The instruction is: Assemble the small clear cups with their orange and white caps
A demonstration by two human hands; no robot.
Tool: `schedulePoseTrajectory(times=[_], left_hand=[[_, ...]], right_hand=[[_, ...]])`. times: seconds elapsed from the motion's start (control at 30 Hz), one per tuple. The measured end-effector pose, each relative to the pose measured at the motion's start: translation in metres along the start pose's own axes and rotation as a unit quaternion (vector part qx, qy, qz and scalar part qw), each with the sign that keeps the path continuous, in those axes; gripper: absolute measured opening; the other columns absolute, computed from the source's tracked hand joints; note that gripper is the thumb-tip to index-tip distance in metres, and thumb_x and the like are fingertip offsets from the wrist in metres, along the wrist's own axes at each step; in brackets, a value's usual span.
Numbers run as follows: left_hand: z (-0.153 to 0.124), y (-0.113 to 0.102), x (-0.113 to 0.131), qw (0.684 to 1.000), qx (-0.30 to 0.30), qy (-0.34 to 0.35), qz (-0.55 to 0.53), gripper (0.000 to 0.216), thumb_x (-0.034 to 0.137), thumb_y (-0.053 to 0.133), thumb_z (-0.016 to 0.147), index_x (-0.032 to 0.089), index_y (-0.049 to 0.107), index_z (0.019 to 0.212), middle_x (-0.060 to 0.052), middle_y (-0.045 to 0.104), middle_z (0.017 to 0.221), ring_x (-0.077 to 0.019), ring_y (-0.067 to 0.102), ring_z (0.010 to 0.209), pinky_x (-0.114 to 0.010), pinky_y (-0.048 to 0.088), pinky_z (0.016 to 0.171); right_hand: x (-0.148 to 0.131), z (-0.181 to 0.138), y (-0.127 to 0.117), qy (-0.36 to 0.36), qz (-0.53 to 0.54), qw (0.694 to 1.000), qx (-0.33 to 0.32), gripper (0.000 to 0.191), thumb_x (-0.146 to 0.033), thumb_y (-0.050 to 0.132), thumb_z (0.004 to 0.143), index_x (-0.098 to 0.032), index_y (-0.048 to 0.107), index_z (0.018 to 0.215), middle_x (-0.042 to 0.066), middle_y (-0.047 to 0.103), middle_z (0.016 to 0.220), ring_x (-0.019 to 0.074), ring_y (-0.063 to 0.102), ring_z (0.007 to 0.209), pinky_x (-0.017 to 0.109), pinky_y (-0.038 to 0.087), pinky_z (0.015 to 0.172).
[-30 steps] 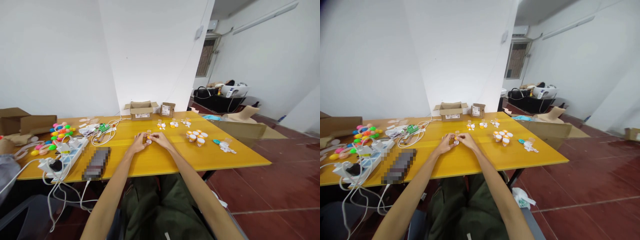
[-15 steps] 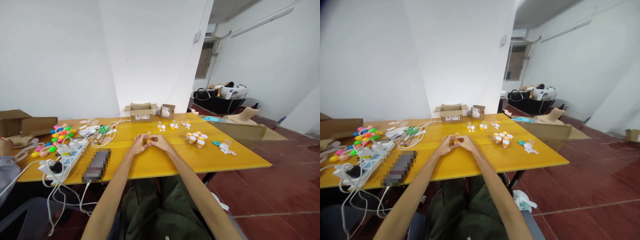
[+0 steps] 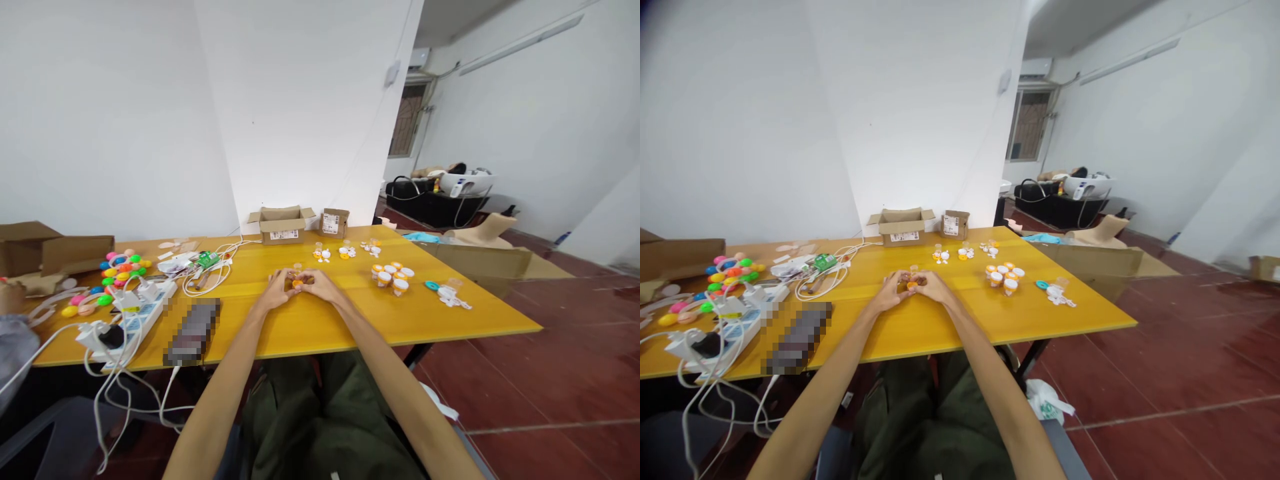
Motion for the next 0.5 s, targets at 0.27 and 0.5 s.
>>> schedulePoseTrajectory(times=[0.27,0.5], left_hand=[[0.0002,-0.0007,0.0022,1.0,-0.001,-0.003,-0.006,0.044,0.03,0.073,0.078,0.027,0.06,0.12,-0.005,0.068,0.109,-0.0264,0.059,0.116,-0.047,0.038,0.108],[0.0005,-0.0001,0.0012,1.0,-0.002,-0.006,-0.001,0.043,0.027,0.072,0.079,0.027,0.06,0.119,-0.005,0.069,0.108,-0.0268,0.058,0.117,-0.048,0.038,0.108]], right_hand=[[0.0007,0.0009,0.0,0.002,0.009,1.0,-0.019,0.019,-0.026,0.078,0.068,-0.018,0.076,0.086,0.005,0.072,0.093,0.02,0.064,0.083,0.035,0.052,0.081],[0.0055,0.0028,0.0013,0.005,0.015,1.0,-0.024,0.02,-0.03,0.079,0.068,-0.018,0.075,0.084,0.004,0.072,0.091,0.0197,0.064,0.082,0.035,0.052,0.081]])
Point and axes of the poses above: each hand's wrist, its own z-axis towards the middle knuckle, its own y-axis out of the palm, x = y × z, the point moved 4 cm from there along z, towards the middle knuckle
